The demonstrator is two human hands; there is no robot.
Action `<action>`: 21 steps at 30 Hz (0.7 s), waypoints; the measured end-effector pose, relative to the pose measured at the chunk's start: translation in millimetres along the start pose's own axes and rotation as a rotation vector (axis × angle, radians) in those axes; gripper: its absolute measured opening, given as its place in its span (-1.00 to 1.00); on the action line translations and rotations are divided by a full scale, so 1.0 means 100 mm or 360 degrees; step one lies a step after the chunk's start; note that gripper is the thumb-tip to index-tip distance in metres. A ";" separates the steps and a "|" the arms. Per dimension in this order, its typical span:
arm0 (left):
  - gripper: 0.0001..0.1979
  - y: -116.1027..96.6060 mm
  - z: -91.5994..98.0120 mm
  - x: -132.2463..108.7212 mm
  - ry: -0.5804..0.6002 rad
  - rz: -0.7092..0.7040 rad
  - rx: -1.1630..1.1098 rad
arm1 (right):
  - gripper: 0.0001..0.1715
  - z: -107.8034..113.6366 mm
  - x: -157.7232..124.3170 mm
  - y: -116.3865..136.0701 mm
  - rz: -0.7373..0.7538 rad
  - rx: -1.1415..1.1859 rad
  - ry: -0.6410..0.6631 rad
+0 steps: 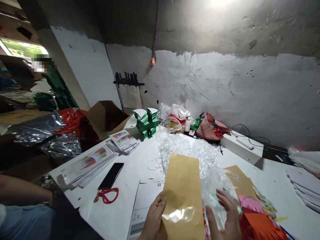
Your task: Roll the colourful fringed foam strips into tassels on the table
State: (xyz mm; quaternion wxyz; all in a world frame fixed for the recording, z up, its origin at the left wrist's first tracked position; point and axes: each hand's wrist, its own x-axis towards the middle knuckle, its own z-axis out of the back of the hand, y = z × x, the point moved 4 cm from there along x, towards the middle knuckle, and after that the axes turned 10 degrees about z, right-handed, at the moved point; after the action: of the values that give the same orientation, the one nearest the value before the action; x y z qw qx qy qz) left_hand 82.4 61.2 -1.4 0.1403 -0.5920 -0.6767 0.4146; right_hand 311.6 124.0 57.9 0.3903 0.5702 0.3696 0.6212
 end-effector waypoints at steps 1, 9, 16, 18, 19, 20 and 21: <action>-0.55 -0.03 0.01 -0.01 -0.0002 -0.0016 0.0015 | -0.35 -0.10 0.00 -0.12 -0.0137 -0.0013 -0.0034; -0.50 -0.12 -0.19 -0.22 0.0362 0.0470 0.0090 | 0.17 -0.48 -0.33 -0.42 -0.0893 0.0721 0.0080; -0.55 -0.14 -0.11 -0.28 0.0343 0.0643 0.0182 | 0.22 -0.43 -0.27 -0.15 -0.0849 0.0927 0.0126; -0.53 -0.14 -0.12 -0.31 0.0401 0.0667 0.0173 | 0.21 -0.44 -0.28 -0.11 -0.0880 0.0958 0.0108; -0.53 -0.14 -0.12 -0.33 0.0438 0.0686 0.0181 | 0.21 -0.44 -0.29 -0.09 -0.0893 0.0965 0.0102; -0.53 -0.14 -0.13 -0.35 0.0460 0.0706 0.0198 | 0.20 -0.44 -0.29 -0.08 -0.0905 0.0967 0.0102; -0.54 -0.13 -0.13 -0.36 0.0461 0.0729 0.0223 | 0.20 -0.43 -0.30 -0.08 -0.0915 0.0964 0.0103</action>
State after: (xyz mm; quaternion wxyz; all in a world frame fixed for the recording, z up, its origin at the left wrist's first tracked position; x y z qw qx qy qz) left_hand 91.2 33.5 27.0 0.1788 -0.7715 -0.4678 0.3924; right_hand 270.5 100.0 34.9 0.3505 0.5132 0.6918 0.3677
